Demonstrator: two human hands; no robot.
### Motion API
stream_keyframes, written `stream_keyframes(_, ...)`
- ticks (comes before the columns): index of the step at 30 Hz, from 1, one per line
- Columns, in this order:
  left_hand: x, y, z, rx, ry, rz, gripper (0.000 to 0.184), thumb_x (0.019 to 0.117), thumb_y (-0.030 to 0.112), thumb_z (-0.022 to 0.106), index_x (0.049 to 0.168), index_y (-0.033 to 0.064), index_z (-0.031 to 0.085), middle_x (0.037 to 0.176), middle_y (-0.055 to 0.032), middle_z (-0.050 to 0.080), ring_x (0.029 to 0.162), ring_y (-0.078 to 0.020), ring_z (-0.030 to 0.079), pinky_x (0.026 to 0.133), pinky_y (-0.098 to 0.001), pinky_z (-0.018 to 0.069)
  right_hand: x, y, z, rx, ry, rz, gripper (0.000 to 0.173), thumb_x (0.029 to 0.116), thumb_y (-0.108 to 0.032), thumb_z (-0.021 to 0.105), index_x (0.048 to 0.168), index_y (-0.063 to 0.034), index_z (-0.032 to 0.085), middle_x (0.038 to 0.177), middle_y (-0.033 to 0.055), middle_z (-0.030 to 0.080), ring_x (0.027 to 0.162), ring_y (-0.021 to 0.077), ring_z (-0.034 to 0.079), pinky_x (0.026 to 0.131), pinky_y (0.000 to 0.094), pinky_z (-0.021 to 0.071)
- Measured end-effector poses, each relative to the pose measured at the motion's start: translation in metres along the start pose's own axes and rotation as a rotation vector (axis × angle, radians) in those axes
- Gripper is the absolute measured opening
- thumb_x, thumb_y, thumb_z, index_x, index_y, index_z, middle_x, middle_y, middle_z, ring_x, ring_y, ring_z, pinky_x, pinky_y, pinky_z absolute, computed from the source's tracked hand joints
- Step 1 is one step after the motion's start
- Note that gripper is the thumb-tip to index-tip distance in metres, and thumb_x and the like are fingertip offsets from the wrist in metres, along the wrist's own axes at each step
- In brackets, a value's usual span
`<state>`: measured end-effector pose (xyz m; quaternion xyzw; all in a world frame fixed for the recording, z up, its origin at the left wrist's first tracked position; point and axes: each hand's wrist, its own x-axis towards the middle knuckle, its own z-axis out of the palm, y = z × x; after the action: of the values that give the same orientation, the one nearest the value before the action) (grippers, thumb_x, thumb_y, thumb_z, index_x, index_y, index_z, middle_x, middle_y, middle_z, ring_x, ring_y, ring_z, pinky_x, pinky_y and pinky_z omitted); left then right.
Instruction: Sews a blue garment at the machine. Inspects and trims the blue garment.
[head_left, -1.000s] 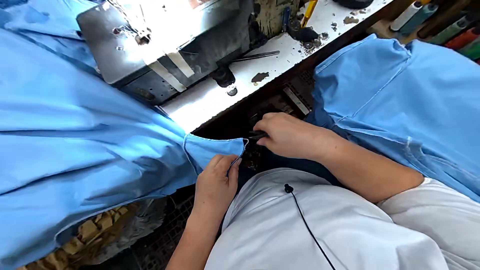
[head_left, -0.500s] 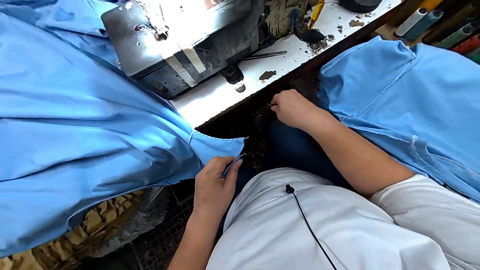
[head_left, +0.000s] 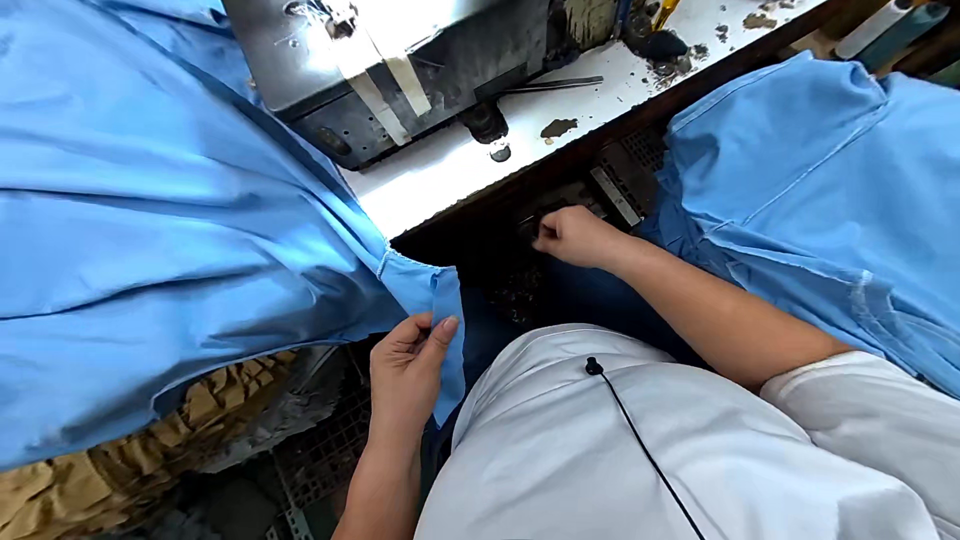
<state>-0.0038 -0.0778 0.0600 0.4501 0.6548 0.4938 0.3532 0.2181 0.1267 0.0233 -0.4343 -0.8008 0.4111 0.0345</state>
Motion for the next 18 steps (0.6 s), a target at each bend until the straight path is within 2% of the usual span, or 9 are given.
stream_keyframes(2, -0.002, 0.000, 0.000, -0.070, -0.017, -0.065, 0.005, 0.0940, 0.007, 0.070, 0.096, 0.0051, 0.074, 0.083, 0.0026, 0.075, 0.075, -0.0048, 0.070, 0.072, -0.0216, 0.0606, -0.003, -0.005, 0.007, -0.187, -0.111, 0.174, 0.057, 0.0908, -0.029, 0.079, 0.136, -0.0002, 0.060, 0.125, 0.0255, 0.063, 0.112, 0.0427, 0.064, 0.096, 0.0640, 0.0516)
stream_keyframes(3, -0.003, 0.001, 0.001, -0.078, -0.026, -0.076, 0.002, 0.0905, 0.006, 0.074, 0.093, 0.0054, 0.075, 0.083, 0.0017, 0.075, 0.074, -0.0058, 0.071, 0.071, -0.0224, 0.0611, -0.010, -0.012, 0.010, -0.180, -0.128, 0.177, 0.072, 0.0881, -0.035, 0.082, 0.146, -0.0037, 0.053, 0.133, 0.0248, 0.059, 0.117, 0.0423, 0.062, 0.098, 0.0632, 0.0509)
stream_keyframes(4, -0.004, 0.002, 0.002, -0.076, -0.025, -0.070, 0.004, 0.0867, 0.005, 0.077, 0.089, 0.0062, 0.074, 0.081, 0.0015, 0.075, 0.072, -0.0058, 0.071, 0.069, -0.0224, 0.0610, -0.019, -0.022, 0.011, -0.113, -0.109, 0.109, 0.072, 0.0869, -0.039, 0.083, 0.144, -0.0055, 0.056, 0.129, 0.0224, 0.060, 0.112, 0.0388, 0.064, 0.096, 0.0596, 0.0529)
stream_keyframes(7, -0.004, 0.008, 0.014, -0.112, -0.002, -0.014, 0.013, 0.0798, 0.004, 0.083, 0.089, 0.0072, 0.074, 0.082, 0.0019, 0.075, 0.074, -0.0062, 0.071, 0.072, -0.0233, 0.0616, -0.039, -0.053, 0.014, 0.316, -0.103, -0.169, 0.037, 0.0900, -0.039, 0.079, 0.095, -0.0035, 0.071, 0.078, 0.0071, 0.066, 0.067, 0.0149, 0.062, 0.064, 0.0352, 0.0547)
stream_keyframes(9, 0.001, 0.011, 0.025, -0.120, -0.025, 0.034, 0.020, 0.0808, 0.011, 0.086, 0.096, 0.0098, 0.074, 0.085, 0.0050, 0.075, 0.077, -0.0049, 0.071, 0.075, -0.0243, 0.0618, -0.044, -0.072, 0.018, 0.448, -0.202, -0.252, 0.038, 0.0892, -0.042, 0.078, 0.085, -0.0056, 0.068, 0.067, -0.0008, 0.060, 0.060, 0.0057, 0.056, 0.058, 0.0264, 0.0496)
stream_keyframes(11, 0.010, 0.008, 0.035, -0.063, -0.088, 0.105, 0.014, 0.0850, 0.010, 0.081, 0.097, 0.0095, 0.073, 0.085, 0.0069, 0.074, 0.078, -0.0028, 0.071, 0.075, -0.0249, 0.0620, -0.042, -0.082, 0.023, 0.375, -0.147, -0.318, 0.042, 0.0895, -0.045, 0.077, 0.080, -0.0056, 0.066, 0.064, -0.0012, 0.056, 0.057, 0.0048, 0.053, 0.055, 0.0248, 0.0453)
stream_keyframes(13, 0.016, 0.008, 0.038, -0.126, -0.130, 0.072, 0.003, 0.0904, 0.003, 0.072, 0.093, 0.0048, 0.073, 0.083, 0.0019, 0.075, 0.073, -0.0067, 0.071, 0.069, -0.0276, 0.0631, -0.038, -0.081, 0.025, 0.306, 0.051, -0.452, 0.030, 0.0932, -0.028, 0.074, 0.077, -0.0036, 0.067, 0.067, 0.0020, 0.061, 0.061, 0.0064, 0.057, 0.056, 0.0247, 0.0482)
stream_keyframes(16, 0.014, 0.020, 0.026, -0.614, -0.156, -0.049, 0.010, 0.0983, 0.008, 0.067, 0.104, 0.0066, 0.075, 0.096, -0.0070, 0.076, 0.085, -0.0163, 0.075, 0.082, -0.0369, 0.0644, -0.037, -0.069, 0.014, 0.127, 0.303, -0.634, 0.014, 0.0908, -0.009, 0.068, 0.078, -0.0030, 0.068, 0.078, 0.0050, 0.066, 0.071, 0.0089, 0.062, 0.064, 0.0230, 0.0536)
stream_keyframes(18, 0.009, 0.033, 0.009, -0.949, -0.171, -0.085, 0.014, 0.0986, 0.019, 0.067, 0.108, 0.0127, 0.075, 0.103, -0.0074, 0.076, 0.095, -0.0170, 0.074, 0.089, -0.0369, 0.0610, -0.031, -0.056, 0.012, -0.057, 0.362, -0.584, 0.008, 0.0786, 0.000, 0.075, 0.081, -0.0003, 0.067, 0.082, 0.0118, 0.066, 0.077, 0.0216, 0.067, 0.068, 0.0358, 0.0578)
